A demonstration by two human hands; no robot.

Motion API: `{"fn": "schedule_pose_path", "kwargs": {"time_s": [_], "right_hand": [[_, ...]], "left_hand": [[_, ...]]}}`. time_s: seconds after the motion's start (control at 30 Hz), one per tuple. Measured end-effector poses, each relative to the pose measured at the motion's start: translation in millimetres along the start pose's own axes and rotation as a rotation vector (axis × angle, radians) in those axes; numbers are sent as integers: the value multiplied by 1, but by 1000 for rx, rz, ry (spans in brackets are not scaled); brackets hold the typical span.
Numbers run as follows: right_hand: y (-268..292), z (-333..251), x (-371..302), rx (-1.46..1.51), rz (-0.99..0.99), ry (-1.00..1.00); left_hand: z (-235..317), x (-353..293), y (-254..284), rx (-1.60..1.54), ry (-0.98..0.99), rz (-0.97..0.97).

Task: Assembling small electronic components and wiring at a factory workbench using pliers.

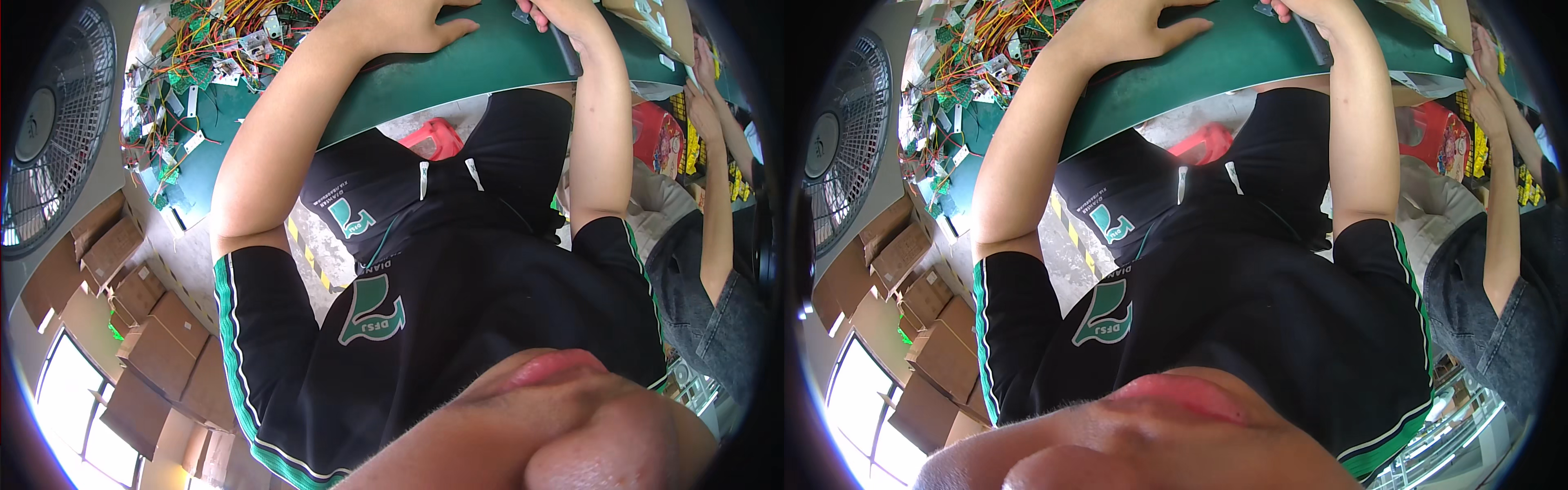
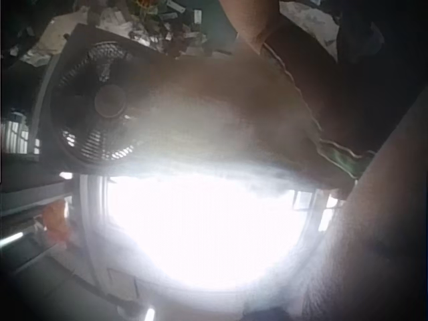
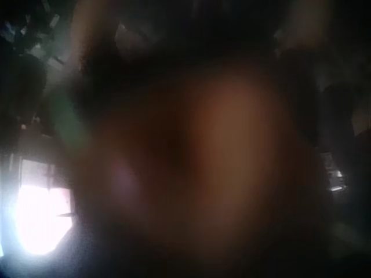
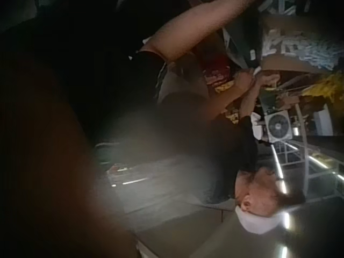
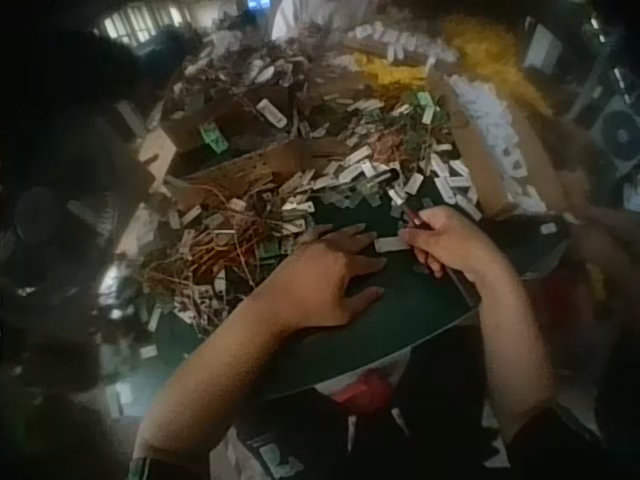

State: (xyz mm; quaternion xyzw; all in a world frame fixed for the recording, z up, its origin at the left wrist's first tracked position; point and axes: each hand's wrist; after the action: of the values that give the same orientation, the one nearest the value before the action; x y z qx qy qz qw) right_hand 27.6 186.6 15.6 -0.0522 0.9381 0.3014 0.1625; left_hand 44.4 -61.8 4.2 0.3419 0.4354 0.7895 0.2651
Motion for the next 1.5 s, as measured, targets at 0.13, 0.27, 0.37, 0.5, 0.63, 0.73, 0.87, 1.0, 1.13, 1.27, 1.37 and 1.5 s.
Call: {"fn": "schedule_pose_path", "kwargs": {"time_s": [0.13,0.27,0.37,0.5,0.63,0.73,0.87,1.0,1.13,1.27,1.37,1.5], "right_hand": [[-1,0,2,14,-3,2],[-3,-1,2,31,-7,21],[-8,-2,3,29,15,3],[-15,-11,-5,-34,81,24],[-19,-26,-10,-166,140,-48],[-28,-38,-28,-250,246,8],[-30,-37,-31,-161,349,41],[-25,3,-34,86,346,210],[-31,39,-55,195,442,440],[-25,70,-74,117,567,591],[-34,66,-78,-56,575,554],[-24,57,-74,-178,456,385]], "left_hand": [[2,0,1,8,48,-11],[10,1,11,39,63,-42],[6,1,6,42,50,-25],[8,0,7,23,64,-19],[5,0,3,28,58,-14],[6,0,4,26,62,-7],[6,-1,5,22,70,-15],[1,0,-4,41,40,28],[4,-7,3,40,80,3],[1,-4,-4,48,43,35],[4,-4,1,26,70,25],[6,-3,3,49,60,3]]}}
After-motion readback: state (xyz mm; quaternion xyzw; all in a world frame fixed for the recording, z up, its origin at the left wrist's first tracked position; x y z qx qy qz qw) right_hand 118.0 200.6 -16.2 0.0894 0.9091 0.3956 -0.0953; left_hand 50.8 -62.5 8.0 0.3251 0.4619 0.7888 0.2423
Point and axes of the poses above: each hand's wrist, its own x-axis towards the middle knuckle, its own y-axis out of the back of the hand, z = x × y, and after that the axes turned 7 degrees about z, right-handed
